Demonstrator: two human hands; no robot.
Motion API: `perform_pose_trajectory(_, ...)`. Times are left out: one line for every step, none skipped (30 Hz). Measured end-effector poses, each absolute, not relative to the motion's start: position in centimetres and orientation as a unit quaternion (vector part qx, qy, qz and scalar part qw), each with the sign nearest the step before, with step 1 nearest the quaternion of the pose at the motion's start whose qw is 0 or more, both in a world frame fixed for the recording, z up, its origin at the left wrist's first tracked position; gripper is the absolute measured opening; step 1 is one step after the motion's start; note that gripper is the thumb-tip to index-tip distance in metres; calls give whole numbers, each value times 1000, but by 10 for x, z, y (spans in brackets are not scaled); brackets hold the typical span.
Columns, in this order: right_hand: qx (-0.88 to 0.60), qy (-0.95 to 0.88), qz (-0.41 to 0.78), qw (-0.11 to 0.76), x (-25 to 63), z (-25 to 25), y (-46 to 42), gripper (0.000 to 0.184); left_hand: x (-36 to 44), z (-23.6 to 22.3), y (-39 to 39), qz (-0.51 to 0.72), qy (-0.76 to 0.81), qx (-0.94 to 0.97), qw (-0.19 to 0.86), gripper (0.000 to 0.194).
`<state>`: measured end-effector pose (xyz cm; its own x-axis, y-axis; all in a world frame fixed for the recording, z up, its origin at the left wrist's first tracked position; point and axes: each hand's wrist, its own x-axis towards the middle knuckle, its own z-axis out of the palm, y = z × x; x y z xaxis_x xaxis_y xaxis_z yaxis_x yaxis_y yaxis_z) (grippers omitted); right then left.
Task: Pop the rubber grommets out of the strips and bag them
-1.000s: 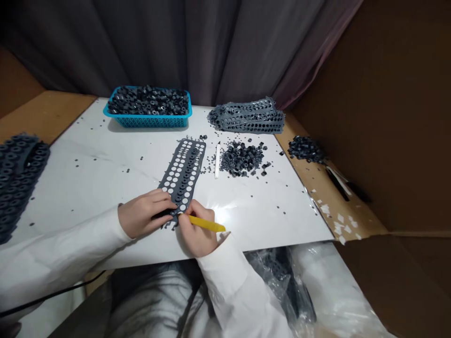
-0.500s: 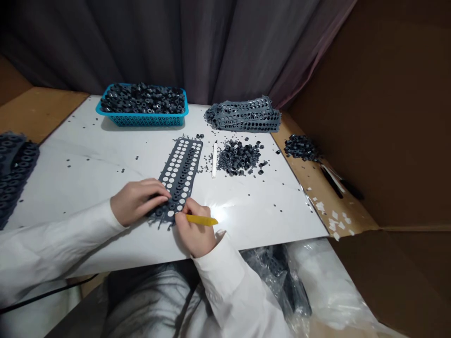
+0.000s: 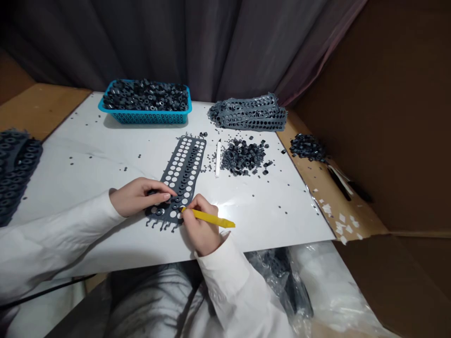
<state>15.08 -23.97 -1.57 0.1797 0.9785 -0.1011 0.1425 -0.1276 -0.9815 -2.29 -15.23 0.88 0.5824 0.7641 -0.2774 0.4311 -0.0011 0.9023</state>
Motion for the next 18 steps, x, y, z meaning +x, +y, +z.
perform_pose_trajectory(-605,-462,444,472,151,-16,-240,10,-23,9,-153,150,430,675,581,32)
perform_pose_trajectory(-604,-461,445,474,151,-16,-240,9,-23,10,-153,152,429,656,603,31)
perform_pose_trajectory(-604,-460,445,475,151,-16,-240,9,-22,10,-153,153,429,635,624,31)
perform_pose_trajectory(-603,-460,445,476,151,-17,-240,9,-22,11,-153,153,431,614,643,32)
perform_pose_trajectory(-603,-460,444,477,151,-17,-240,9,-22,11,-152,154,432,592,662,32)
perform_pose_trajectory(-602,-461,444,477,152,-17,-240,9,-21,11,-152,155,432,569,682,34)
perform_pose_trajectory(-602,-462,444,477,152,-17,-240,9,-21,11,-152,156,430,546,702,35)
perform_pose_trajectory(-601,-463,445,476,152,-17,-241,10,-20,11,-152,158,427,522,721,37)
perform_pose_trajectory(-600,-463,446,476,152,-17,-241,10,-20,11,-152,161,422,499,740,38)
perform_pose_trajectory(-600,-463,446,476,152,-17,-241,10,-20,11,-151,162,418,478,756,39)
perform_pose_trajectory(-600,-463,446,476,152,-17,-241,10,-20,11,-151,163,414,459,769,39)
perform_pose_trajectory(-600,-463,446,476,152,-17,-241,10,-19,11,-151,163,411,442,780,39)
perform_pose_trajectory(-601,-463,445,476,152,-17,-241,10,-19,11,-151,163,409,428,789,38)
perform_pose_trajectory(-601,-462,445,476,152,-17,-241,10,-19,10,-152,161,406,417,797,38)
perform_pose_trajectory(-601,-462,445,476,152,-17,-242,10,-19,10,-152,158,403,408,803,37)
perform_pose_trajectory(-602,-462,444,476,152,-17,-241,10,-19,10,-152,155,400,402,809,36)
perform_pose_trajectory(-603,-463,444,475,152,-17,-241,10,-19,10,-152,151,398,397,813,35)
perform_pose_trajectory(-604,-463,443,474,152,-17,-241,9,-19,10,-152,147,396,393,817,32)
